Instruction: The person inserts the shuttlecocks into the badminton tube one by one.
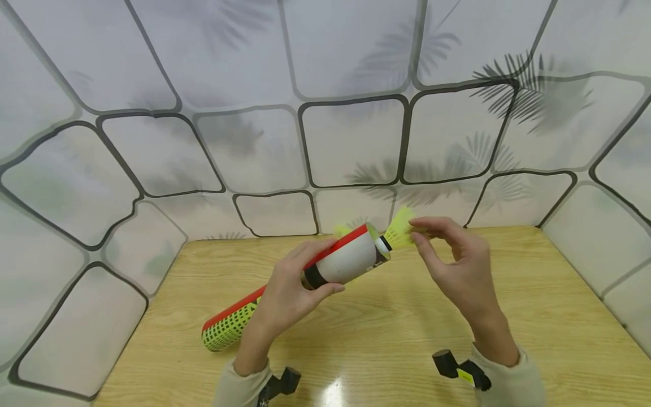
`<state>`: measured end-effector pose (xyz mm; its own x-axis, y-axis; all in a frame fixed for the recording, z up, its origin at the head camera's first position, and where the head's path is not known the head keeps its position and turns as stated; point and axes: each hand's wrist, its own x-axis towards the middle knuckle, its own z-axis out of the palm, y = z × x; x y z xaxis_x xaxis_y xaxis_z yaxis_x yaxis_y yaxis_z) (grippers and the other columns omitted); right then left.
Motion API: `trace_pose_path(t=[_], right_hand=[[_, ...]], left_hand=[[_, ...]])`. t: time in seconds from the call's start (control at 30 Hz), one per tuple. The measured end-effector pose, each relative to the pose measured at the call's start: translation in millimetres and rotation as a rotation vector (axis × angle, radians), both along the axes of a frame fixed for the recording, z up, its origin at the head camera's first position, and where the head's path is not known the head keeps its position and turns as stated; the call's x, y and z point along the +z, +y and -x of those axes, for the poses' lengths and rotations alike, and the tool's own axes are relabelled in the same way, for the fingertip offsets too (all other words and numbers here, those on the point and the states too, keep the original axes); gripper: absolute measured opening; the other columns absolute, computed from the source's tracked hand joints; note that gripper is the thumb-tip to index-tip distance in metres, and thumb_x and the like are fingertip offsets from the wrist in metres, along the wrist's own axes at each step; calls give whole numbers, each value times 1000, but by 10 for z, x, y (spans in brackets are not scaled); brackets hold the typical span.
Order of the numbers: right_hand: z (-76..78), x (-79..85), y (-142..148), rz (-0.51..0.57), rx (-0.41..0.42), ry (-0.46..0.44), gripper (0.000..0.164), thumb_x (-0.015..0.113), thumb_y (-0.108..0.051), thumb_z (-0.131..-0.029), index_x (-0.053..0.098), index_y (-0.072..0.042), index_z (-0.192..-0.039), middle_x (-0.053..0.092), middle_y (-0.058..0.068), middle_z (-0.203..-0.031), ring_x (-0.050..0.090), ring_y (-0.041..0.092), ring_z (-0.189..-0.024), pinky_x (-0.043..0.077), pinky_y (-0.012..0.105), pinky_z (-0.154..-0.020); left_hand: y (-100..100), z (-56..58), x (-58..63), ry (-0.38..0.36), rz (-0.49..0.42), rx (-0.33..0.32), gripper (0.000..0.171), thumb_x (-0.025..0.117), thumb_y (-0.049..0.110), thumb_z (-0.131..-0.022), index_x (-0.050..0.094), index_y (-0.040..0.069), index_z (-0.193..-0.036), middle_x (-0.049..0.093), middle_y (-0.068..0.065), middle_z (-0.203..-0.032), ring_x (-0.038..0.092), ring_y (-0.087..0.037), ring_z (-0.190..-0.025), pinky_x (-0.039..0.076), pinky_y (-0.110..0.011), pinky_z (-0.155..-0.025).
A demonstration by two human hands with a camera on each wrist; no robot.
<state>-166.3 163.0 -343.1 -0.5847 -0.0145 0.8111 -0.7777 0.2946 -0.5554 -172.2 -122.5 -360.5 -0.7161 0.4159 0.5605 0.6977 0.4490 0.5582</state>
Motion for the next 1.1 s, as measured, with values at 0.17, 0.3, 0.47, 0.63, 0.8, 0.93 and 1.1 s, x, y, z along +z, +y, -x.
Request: trace_pose_path(t=[0.17, 0.3, 0.47, 0.63, 0.8, 0.93, 1.1], right_hand=[[1, -11, -78, 10, 27, 9, 37, 69, 26, -80, 75, 3, -109, 73, 17, -102, 68, 14, -93, 52, 23, -87], [-9, -23, -134, 9, 41, 7, 37, 69, 25, -81, 75, 2, -110, 74, 15, -104, 68, 15, -97, 52, 23, -88], [-23, -27, -187, 8, 44, 10, 35, 70, 25, -80, 74, 4, -108, 74, 14, -104, 69, 18, -100, 53, 24, -90], [-30, -27, -221, 8, 48, 12, 35, 70, 25, -80, 74, 4, -108, 75, 14, -104, 70, 19, -101, 53, 26, -92], [-45, -23, -251, 10, 58, 9, 34, 70, 24, -82, 75, 4, -108, 75, 16, -104, 71, 19, -102, 53, 26, -92], [-49, -20, -279, -8, 58, -11, 34, 68, 23, -84, 75, 1, -110, 75, 14, -106, 70, 18, -105, 53, 27, -93], [-50, -24, -306, -49, 65, -42, 36, 68, 21, -86, 75, -3, -111, 75, 9, -107, 70, 17, -106, 53, 28, -94]], left_hand=[[-5, 1, 2, 3, -10, 1, 74, 92, 18, -78, 58, 19, -144, 63, 1, -134, 62, -16, -116, 57, -40, -86], [-12, 2, 6, 2, -12, -5, 72, 91, 18, -80, 58, 20, -144, 62, 2, -134, 62, -15, -116, 56, -39, -87], [-20, 4, 7, -1, -21, -16, 70, 90, 21, -82, 58, 20, -144, 62, 2, -135, 61, -15, -116, 56, -39, -87], [-22, 3, 13, 9, -34, -21, 70, 89, 21, -82, 57, 19, -145, 62, 0, -135, 62, -17, -116, 57, -40, -87], [-25, 2, 17, 24, -40, -20, 71, 90, 20, -82, 57, 18, -145, 63, -2, -135, 63, -19, -115, 57, -41, -86], [-30, 0, 24, 21, -42, -18, 70, 90, 20, -82, 57, 18, -145, 62, -1, -135, 62, -19, -116, 57, -41, -86], [-39, -8, 39, 10, -51, -21, 70, 89, 20, -83, 57, 17, -145, 62, -1, -136, 62, -19, -117, 56, -41, -87]])
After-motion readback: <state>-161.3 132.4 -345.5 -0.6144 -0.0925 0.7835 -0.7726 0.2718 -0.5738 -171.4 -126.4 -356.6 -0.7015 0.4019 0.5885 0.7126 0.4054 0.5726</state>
